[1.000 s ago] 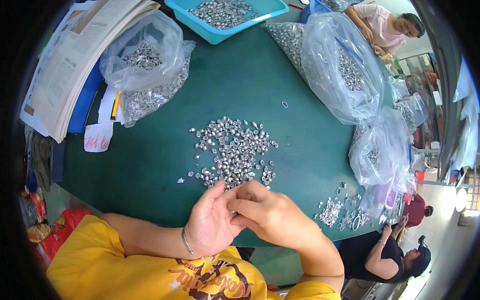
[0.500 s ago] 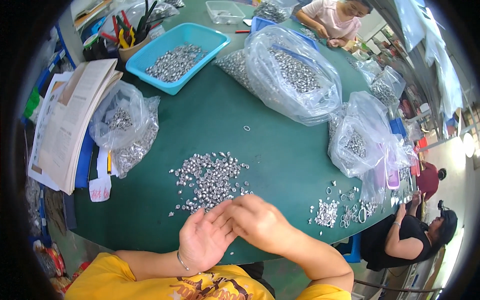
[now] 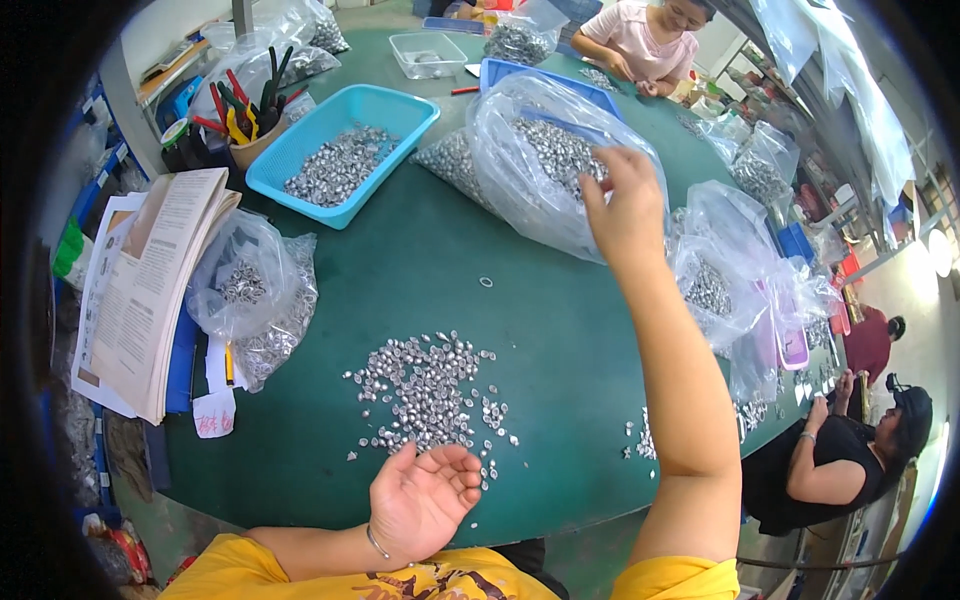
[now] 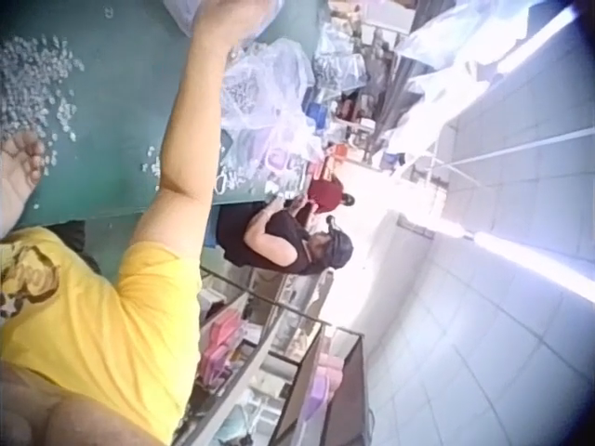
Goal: The person picks up and organizes small metallic rings and components by hand on a green workbench, occasionally gathering them into a small pile.
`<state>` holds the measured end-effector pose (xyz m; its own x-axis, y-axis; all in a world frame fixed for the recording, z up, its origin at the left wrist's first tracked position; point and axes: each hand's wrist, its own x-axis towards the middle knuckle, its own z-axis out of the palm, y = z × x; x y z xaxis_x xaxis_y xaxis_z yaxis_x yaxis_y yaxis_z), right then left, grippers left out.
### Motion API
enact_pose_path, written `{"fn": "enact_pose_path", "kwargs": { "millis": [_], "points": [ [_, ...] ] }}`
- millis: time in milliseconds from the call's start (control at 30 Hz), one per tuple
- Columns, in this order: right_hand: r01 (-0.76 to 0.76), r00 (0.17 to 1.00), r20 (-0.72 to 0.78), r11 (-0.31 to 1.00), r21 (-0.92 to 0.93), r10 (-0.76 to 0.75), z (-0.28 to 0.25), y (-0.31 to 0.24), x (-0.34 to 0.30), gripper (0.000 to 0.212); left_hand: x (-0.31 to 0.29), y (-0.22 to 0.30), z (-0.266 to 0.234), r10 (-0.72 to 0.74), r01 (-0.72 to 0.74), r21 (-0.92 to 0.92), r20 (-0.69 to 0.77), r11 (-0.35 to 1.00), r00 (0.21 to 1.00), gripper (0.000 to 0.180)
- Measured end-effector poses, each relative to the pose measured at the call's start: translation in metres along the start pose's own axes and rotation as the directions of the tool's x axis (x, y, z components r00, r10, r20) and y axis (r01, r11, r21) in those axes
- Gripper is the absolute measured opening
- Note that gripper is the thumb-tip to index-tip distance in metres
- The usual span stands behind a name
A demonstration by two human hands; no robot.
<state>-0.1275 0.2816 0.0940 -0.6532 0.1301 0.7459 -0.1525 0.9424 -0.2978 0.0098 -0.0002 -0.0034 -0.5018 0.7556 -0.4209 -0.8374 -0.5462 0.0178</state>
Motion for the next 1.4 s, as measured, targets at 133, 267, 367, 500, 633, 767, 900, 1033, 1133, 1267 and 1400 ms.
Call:
{"fn": "enact_pose_path", "kwargs": {
  "millis": [133, 267, 367, 500, 633, 767, 900, 1033, 1133, 1267, 1400],
  "points": [
    [0.057, 0.939, 0.335, 0.995, 0.081, -0.081, 0.023, -0.017, -0.027, 0.008, 0.000, 0.001, -0.002, -0.011, 0.011, -0.021, -0.008, 1.000, 1.000, 0.046],
    [-0.123, 0.853, 0.518, 0.989, 0.086, 0.061, 0.048, -0.011, -0.055, 0.010, 0.000, 0.000, -0.003, -0.036, 0.036, -0.043, -0.003, 0.998, 0.999, 0.044],
    [-0.278, 0.798, 0.585, 0.949, 0.151, 0.141, 0.062, -0.007, -0.073, 0.010, 0.000, 0.000, -0.003, -0.040, 0.041, -0.045, 0.007, 0.998, 0.999, 0.044],
    [-0.303, 0.782, 0.605, 0.940, 0.159, 0.150, 0.066, -0.012, -0.085, 0.012, -0.001, 0.001, -0.005, -0.030, 0.034, -0.075, 0.053, 0.997, 0.998, 0.042],
    [-0.580, 0.694, 0.664, 0.762, 0.287, 0.278, 0.060, -0.015, -0.095, 0.011, -0.001, 0.002, -0.006, -0.036, 0.042, -0.081, 0.079, 0.996, 0.996, 0.040],
    [-0.835, 0.542, 0.770, 0.318, 0.448, 0.337, 0.040, -0.032, -0.097, 0.011, -0.001, 0.001, -0.006, -0.027, 0.033, -0.083, 0.075, 0.996, 0.997, 0.039],
    [-0.830, 0.538, 0.788, 0.023, 0.557, 0.300, 0.018, -0.043, -0.106, 0.010, 0.001, -0.001, -0.006, -0.038, 0.043, -0.066, 0.067, 0.997, 0.997, 0.041],
    [-0.746, 0.650, 0.705, 0.064, 0.662, 0.285, 0.004, -0.060, -0.116, 0.010, 0.003, -0.001, -0.007, -0.040, 0.044, -0.067, 0.067, 0.997, 0.997, 0.041],
    [-0.647, 0.755, 0.589, 0.181, 0.741, 0.287, -0.005, -0.086, -0.128, 0.009, 0.003, 0.001, -0.011, 0.012, -0.005, -0.057, 0.119, 0.998, 0.993, 0.039],
    [0.021, 0.937, 0.258, 0.773, 0.634, -0.237, -0.012, -0.108, -0.146, 0.015, 0.009, 0.000, -0.005, 0.153, -0.158, 0.025, 0.148, 0.987, 0.977, 0.025],
    [0.042, 0.904, 0.309, 0.778, 0.627, -0.297, -0.014, -0.120, -0.151, 0.021, 0.010, 0.007, -0.014, 0.230, -0.248, 0.202, 0.105, 0.947, 0.967, 0.018]
  ]
}}
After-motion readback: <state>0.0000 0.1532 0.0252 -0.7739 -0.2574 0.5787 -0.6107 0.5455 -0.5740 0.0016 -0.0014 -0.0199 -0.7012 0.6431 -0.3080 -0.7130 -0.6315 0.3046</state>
